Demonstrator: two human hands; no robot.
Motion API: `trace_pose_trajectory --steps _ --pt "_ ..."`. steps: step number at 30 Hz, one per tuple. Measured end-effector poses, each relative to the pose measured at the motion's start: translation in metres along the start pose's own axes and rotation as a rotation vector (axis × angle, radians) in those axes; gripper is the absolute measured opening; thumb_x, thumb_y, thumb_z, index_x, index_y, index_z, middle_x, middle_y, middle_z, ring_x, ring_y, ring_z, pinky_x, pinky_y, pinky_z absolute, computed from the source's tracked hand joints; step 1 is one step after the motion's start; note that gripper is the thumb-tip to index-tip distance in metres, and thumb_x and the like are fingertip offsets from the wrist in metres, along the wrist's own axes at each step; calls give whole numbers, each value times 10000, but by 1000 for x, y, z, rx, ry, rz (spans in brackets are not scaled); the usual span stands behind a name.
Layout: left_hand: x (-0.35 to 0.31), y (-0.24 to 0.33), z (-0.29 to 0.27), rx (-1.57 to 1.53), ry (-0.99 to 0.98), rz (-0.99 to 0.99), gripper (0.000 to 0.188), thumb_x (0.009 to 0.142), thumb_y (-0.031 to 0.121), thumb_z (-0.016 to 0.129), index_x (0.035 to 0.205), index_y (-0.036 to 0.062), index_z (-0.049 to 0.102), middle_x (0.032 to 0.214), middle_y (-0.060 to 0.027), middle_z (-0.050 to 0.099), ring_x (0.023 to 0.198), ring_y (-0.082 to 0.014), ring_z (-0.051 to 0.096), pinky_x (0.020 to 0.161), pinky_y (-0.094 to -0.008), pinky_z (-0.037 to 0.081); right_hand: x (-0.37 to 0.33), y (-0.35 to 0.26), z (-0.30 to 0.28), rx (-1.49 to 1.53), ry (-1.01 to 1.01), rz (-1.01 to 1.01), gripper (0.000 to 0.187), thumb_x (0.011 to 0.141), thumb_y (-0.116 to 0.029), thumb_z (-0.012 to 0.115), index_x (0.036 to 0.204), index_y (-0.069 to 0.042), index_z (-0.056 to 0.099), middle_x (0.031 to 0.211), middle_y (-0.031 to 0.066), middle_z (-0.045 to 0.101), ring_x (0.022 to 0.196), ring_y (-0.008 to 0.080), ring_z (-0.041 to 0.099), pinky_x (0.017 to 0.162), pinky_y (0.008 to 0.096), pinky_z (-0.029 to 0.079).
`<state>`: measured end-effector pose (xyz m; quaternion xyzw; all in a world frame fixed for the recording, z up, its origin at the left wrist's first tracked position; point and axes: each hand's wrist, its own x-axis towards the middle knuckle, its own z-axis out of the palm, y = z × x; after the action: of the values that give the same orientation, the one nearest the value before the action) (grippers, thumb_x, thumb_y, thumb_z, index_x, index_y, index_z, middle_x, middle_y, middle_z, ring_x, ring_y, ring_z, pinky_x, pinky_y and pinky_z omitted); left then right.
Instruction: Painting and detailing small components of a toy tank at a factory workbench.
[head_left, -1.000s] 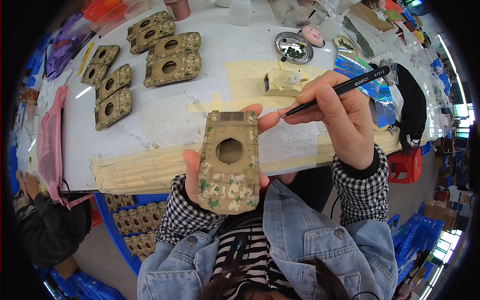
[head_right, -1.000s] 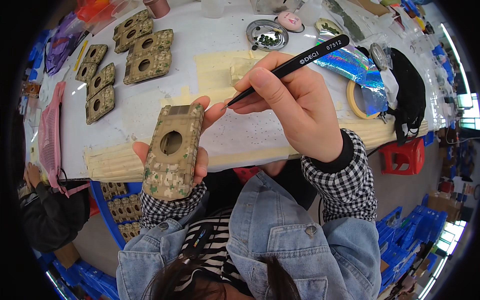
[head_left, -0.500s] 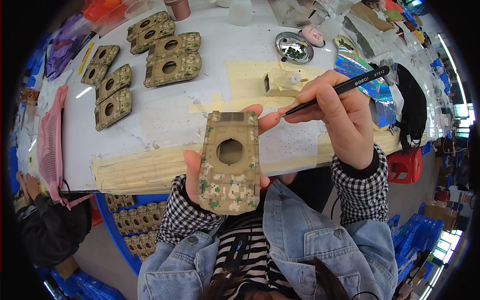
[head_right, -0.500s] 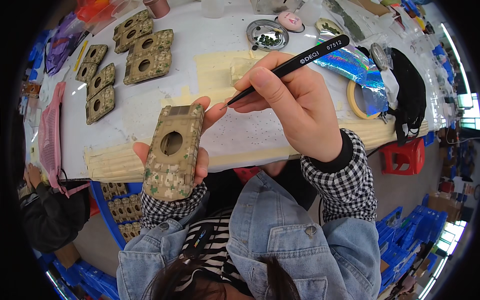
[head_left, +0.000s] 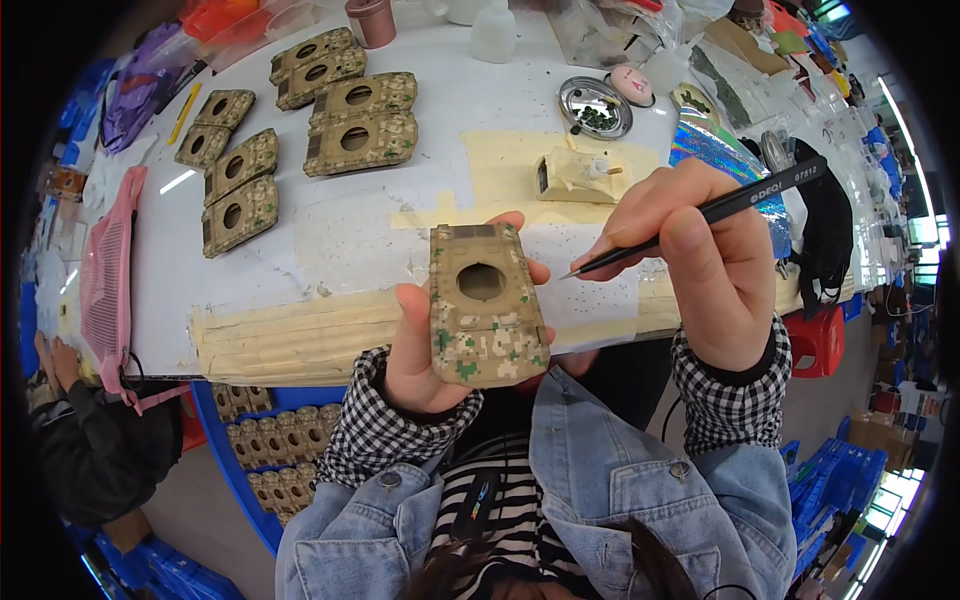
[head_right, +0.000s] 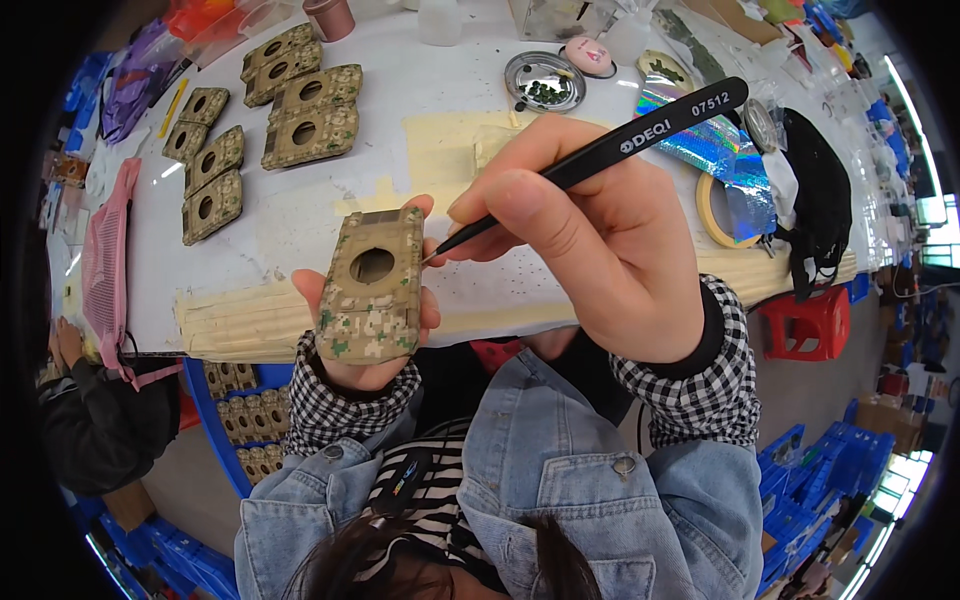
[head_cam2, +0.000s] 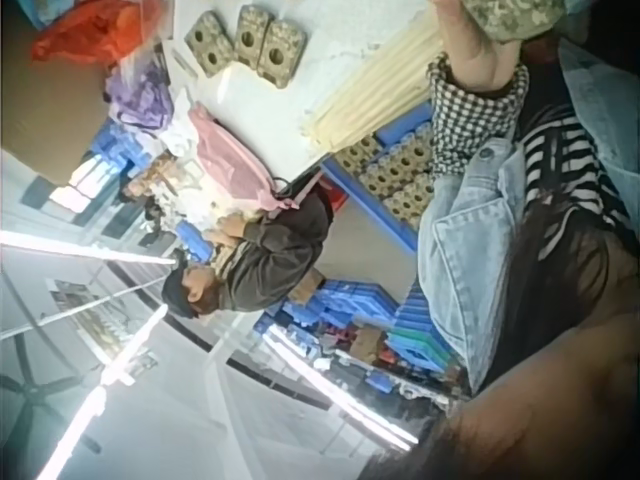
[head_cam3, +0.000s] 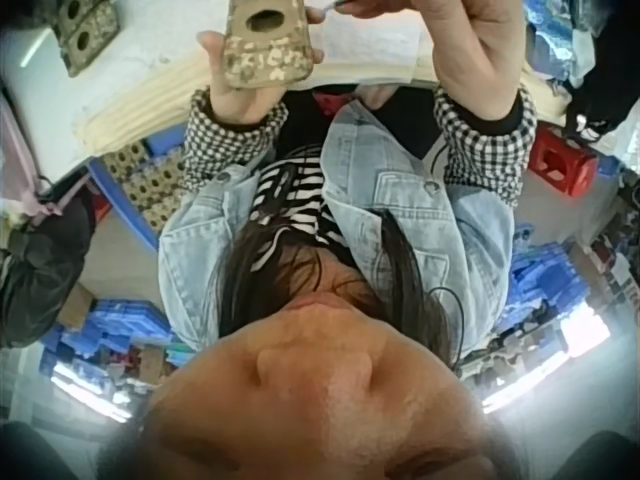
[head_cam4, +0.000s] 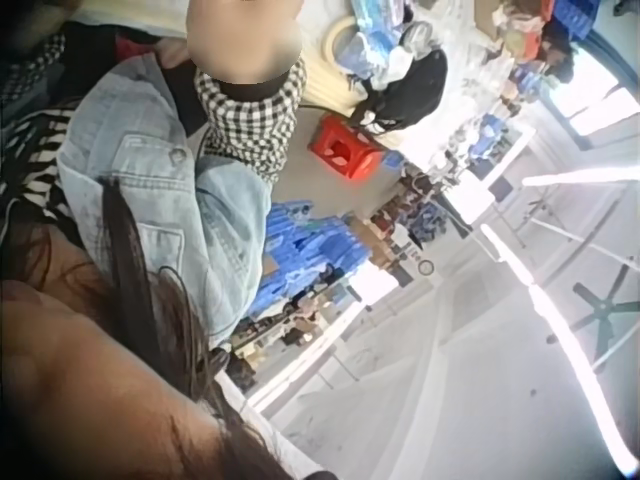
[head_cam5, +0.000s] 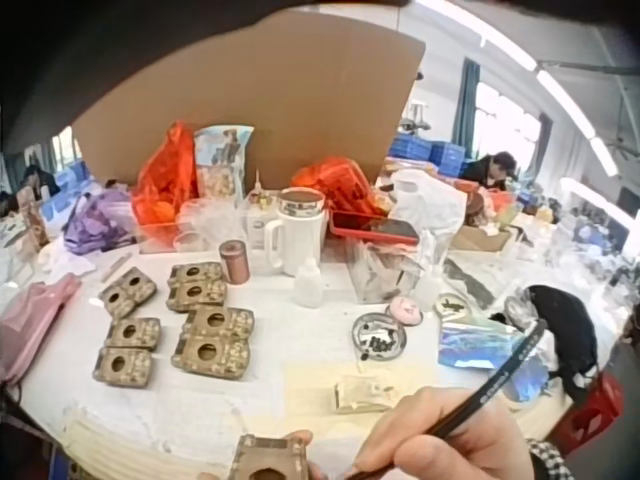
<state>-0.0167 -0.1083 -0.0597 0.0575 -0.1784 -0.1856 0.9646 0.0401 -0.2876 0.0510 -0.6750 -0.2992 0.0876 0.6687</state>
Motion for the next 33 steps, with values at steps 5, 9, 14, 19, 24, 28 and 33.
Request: trace_pose_trajectory --steps 5,9,14,19,24,28,33 --pt "-1 -2 3 17 30 6 840 866 630 350 1433 56 113 1259 -162 464 1126 -255 515 943 -422 454 2 -1 10 23 -87 -11 262 960 -208 434 894 28 528 839 138 601 729 157 595 685 257 476" --pt "-1 -2 5 7 43 12 805 884 610 336 1431 59 127 1246 -154 481 1136 -253 508 950 -423 443 8 -3 10 -6 -153 21 276 959 -218 448 892 33 539 827 136 616 765 163 620 691 251 485" --pt "0 -3 7 -44 5 14 784 888 605 338 1426 67 151 1240 -153 488 1139 -258 510 948 -419 442 8 -8 9 6 -169 116 288 963 -212 446 891 49 544 830 131 616 758 177 648 659 247 530" --pt "2 -3 7 -54 -3 8 775 889 604 336 1419 65 165 1229 -153 496 1116 -264 528 944 -416 447 7 -9 9 57 -156 168 292 963 -206 442 892 58 545 839 125 602 771 193 657 665 263 553" --pt "1 -2 7 -56 15 3 771 890 602 334 1419 68 163 1225 -151 499 1110 -264 532 942 -415 449 8 -8 9 52 -168 167 284 962 -196 442 891 59 545 843 125 600 781 197 659 678 268 554" --pt "0 -2 6 -55 15 4 772 891 603 330 1420 67 162 1228 -149 498 1113 -261 531 947 -417 448 8 -8 8 45 -177 161 279 961 -192 445 892 60 544 849 127 603 783 197 659 681 267 553" --pt "1 -3 6 -72 -1 0 769 892 602 330 1420 68 165 1251 -148 487 1146 -254 511 963 -420 437 8 -8 8 22 -189 142 281 960 -193 447 893 62 544 850 127 603 789 199 660 682 266 554"
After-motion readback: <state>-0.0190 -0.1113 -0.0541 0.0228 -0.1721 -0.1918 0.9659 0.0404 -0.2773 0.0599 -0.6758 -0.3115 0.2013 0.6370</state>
